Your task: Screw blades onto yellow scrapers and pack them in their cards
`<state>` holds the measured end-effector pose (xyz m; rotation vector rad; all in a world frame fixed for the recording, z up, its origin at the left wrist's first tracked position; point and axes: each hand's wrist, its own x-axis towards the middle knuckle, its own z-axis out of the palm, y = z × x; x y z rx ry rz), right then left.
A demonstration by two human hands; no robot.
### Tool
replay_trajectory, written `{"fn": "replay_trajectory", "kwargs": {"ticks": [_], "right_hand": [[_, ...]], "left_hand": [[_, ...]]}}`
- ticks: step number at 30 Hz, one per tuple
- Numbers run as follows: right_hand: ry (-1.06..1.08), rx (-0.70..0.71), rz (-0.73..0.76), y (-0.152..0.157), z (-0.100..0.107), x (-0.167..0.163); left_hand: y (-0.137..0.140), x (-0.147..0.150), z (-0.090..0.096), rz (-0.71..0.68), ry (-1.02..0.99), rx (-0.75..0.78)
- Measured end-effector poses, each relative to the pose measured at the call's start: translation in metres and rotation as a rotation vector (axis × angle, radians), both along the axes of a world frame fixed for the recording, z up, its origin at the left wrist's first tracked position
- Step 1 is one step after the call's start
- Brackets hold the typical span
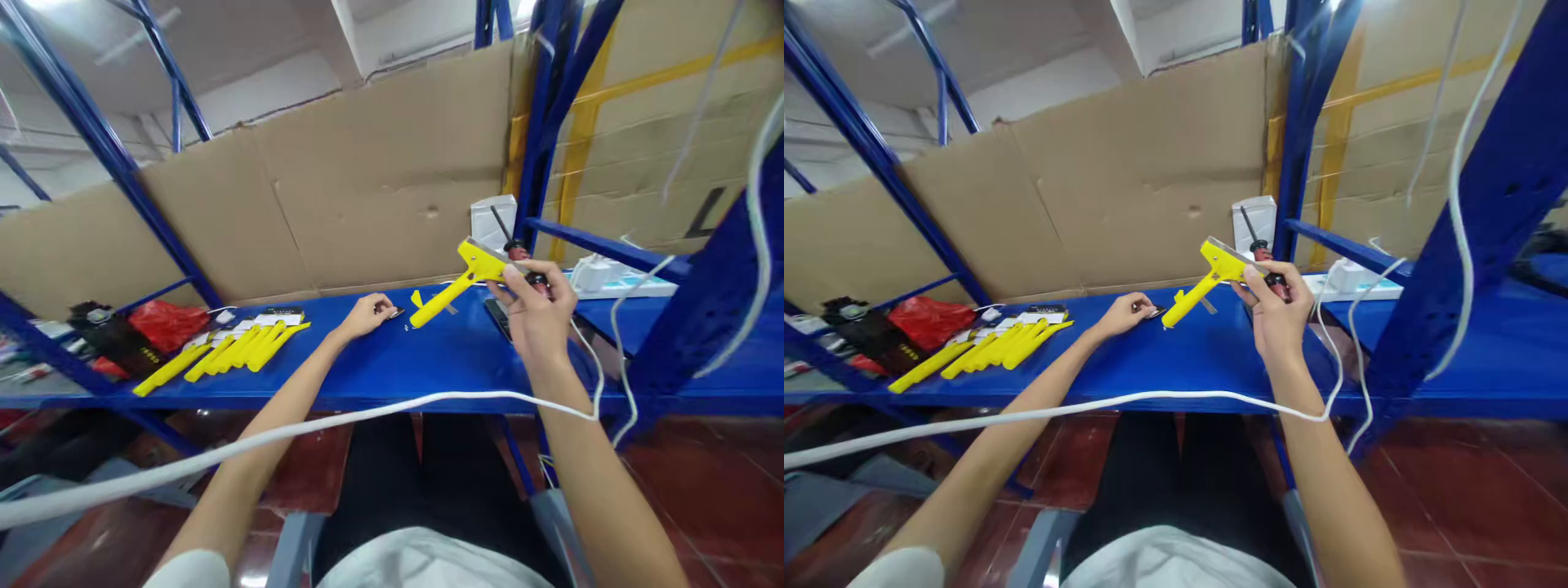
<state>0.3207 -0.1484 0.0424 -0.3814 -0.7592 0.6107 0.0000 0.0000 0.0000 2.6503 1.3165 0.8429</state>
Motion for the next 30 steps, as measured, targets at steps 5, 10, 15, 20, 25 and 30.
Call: {"fn": "replay_trajectory", "kwargs": {"ticks": [5,10,15,20,25,30], "right_hand": [[-0.037,0.014,-0.023,-0.001,-0.002,-0.002],[-0.094,0.022,-0.046,-0.002,-0.002,-0.007],[-0.106,0.018,-0.07,0.0,-0.004,-0.006],[-0.102,0.004,-0.075,0.0,-0.004,-0.006],[-0.112,0.007,-0.073,0.001,-0.006,-0.005],[-0.112,-0.001,-0.084,0.001,-0.006,-0.004]], "left_hand": [[0.005,-0.011,-0.008,0.151,-0.026,0.043],[-0.001,-0.018,-0.014,0.21,0.064,-0.032],[-0.001,-0.019,-0.012,0.189,0.008,-0.032],[0.002,-0.022,-0.011,0.14,-0.124,0.006],[0.006,-0.022,-0.015,0.034,-0.317,-0.131],[0.008,-0.02,-0.018,0.047,-0.333,-0.163]]}}
